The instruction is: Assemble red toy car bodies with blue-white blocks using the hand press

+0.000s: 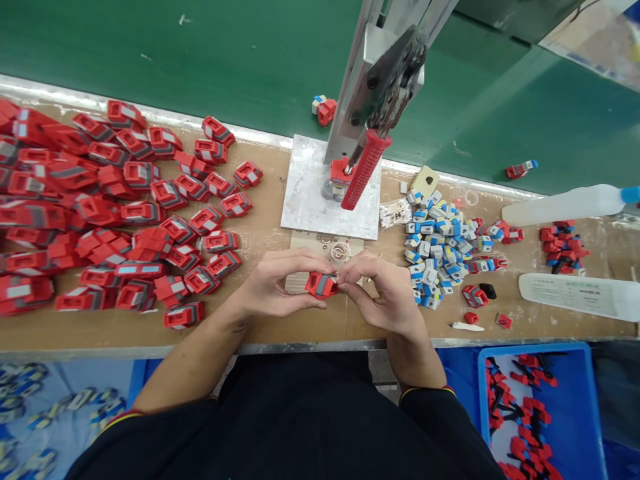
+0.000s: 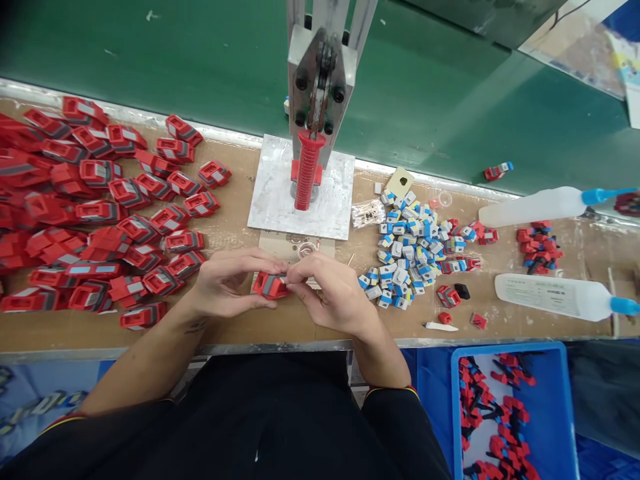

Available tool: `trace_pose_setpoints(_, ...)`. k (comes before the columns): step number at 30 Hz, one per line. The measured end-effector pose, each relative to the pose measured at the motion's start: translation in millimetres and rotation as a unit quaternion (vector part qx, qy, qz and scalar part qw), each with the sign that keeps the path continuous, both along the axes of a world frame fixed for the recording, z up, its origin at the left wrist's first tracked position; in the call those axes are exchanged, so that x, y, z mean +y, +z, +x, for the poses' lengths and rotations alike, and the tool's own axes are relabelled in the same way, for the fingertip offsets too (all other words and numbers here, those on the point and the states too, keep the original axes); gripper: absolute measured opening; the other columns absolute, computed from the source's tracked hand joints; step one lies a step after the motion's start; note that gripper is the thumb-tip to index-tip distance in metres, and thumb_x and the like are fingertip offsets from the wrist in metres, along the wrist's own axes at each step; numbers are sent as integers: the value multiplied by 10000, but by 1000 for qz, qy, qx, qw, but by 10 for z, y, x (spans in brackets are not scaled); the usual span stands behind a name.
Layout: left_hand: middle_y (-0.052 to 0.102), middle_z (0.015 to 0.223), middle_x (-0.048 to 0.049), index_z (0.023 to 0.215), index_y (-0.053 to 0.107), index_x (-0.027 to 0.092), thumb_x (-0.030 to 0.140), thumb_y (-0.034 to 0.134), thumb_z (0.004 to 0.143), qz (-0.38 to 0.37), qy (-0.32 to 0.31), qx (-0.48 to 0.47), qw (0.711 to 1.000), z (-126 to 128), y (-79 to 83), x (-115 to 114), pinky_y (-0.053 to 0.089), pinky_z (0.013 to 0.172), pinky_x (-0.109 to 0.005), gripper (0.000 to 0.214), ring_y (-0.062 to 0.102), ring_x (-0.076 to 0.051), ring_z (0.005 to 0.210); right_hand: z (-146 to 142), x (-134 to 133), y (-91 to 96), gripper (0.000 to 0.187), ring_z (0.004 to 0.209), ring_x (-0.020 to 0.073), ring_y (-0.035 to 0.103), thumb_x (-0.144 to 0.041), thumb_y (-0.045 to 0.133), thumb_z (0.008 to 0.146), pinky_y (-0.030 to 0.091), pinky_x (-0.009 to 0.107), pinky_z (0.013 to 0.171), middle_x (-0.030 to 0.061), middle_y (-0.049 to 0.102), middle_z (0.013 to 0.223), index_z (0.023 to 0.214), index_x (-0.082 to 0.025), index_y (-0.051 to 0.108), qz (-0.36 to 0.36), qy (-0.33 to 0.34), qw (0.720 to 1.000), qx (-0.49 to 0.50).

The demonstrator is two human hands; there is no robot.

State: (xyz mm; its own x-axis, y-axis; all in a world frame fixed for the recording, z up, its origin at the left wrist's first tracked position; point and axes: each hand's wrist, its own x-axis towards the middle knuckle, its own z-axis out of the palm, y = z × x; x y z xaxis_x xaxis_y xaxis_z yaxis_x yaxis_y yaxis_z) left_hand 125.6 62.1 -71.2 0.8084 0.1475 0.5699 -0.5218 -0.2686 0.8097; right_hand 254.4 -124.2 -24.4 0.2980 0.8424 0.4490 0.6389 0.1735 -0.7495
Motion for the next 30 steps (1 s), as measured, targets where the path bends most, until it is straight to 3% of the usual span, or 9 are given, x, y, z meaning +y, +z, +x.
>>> trace_pose_setpoints(4, 855, 1088, -119, 1245, 773, 236, 204, 990, 764, -57, -24, -15, 998, 27, -25, -46, 701, 918, -335, 529, 849, -270, 1010, -10, 33, -28, 191, 806, 159, 746, -104, 666, 1011, 631, 294, 730, 5, 740, 862, 1051, -265, 571, 34, 13, 997, 61)
trace_pose_setpoints(6, 839, 1119, -119, 1211, 753, 230, 170, 975, 776, -101, -40, -16, 994, 34, -41, -79, 708, 932, -361, 492, 842, -276, 1051, 31, 8, -19, 164, 800, 162, 731, -155, 666, 1028, 626, 301, 722, 2, 730, 863, 1074, -276, 566, 69, -18, 995, 72)
trace_pose_setpoints(12, 794, 1091, -96, 1122, 717, 207, 127, 947, 788, -154, -44, -14, 987, 12, -59, -62, 718, 939, -386, 413, 836, -285, 1082, 420, -429, -40, 208, 721, 190, 654, -318, 754, 982, 545, 337, 623, 12, 653, 821, 927, -279, 557, 153, -292, 944, 12)
trace_pose_setpoints(14, 790, 1073, -96, 1103, 736, 200, 135, 956, 779, -162, -34, -16, 986, 13, -47, -31, 722, 907, -362, 397, 840, -284, 1063, 556, -665, -117, 177, 736, 197, 660, -307, 755, 970, 548, 353, 658, 14, 665, 830, 922, -272, 589, 108, -331, 937, -22)
trace_pose_setpoints(17, 790, 1039, -82, 1075, 768, 207, 161, 972, 766, -161, -1, -8, 987, 31, -43, 12, 730, 858, -329, 373, 846, -267, 1010, 672, -1033, -241, 73, 764, 209, 661, -279, 692, 992, 543, 364, 699, 25, 703, 852, 933, -257, 654, -52, -352, 928, -109)
trace_pose_setpoints(19, 787, 1015, -67, 1077, 782, 218, 168, 972, 758, -160, 20, -10, 987, 51, -66, 37, 738, 812, -314, 374, 847, -258, 964, 694, -1249, -301, 63, 870, 244, 687, -276, 660, 1003, 568, 402, 788, 52, 735, 917, 956, -251, 693, -166, -334, 915, -156)
trace_pose_setpoints(22, 779, 988, -49, 1084, 792, 228, 173, 954, 765, -172, 37, -20, 984, 80, -127, 55, 745, 782, -314, 362, 844, -248, 921, 692, -1455, -348, 112, 1027, 297, 691, -266, 646, 1009, 581, 470, 911, 93, 753, 1058, 1059, -252, 746, -256, -292, 902, -188)
trace_pose_setpoints(26, 785, 985, -37, 1079, 798, 253, 205, 961, 763, -178, 49, -8, 983, 95, -185, 49, 747, 741, -339, 359, 826, -235, 877, 728, -1441, -371, 299, 1113, 334, 663, -253, 685, 987, 574, 529, 973, 126, 743, 1212, 1281, -259, 740, -313, -230, 896, -216)
trace_pose_setpoints(30, 786, 998, -39, 1111, 799, 250, 183, 956, 769, -165, 28, -1, 986, 95, -174, 52, 727, 737, -294, 383, 825, -227, 917, 831, -1291, -328, 239, 1071, 340, 654, -183, 727, 924, 573, 546, 981, 133, 768, 1155, 1156, -229, 759, -362, -164, 892, -214)
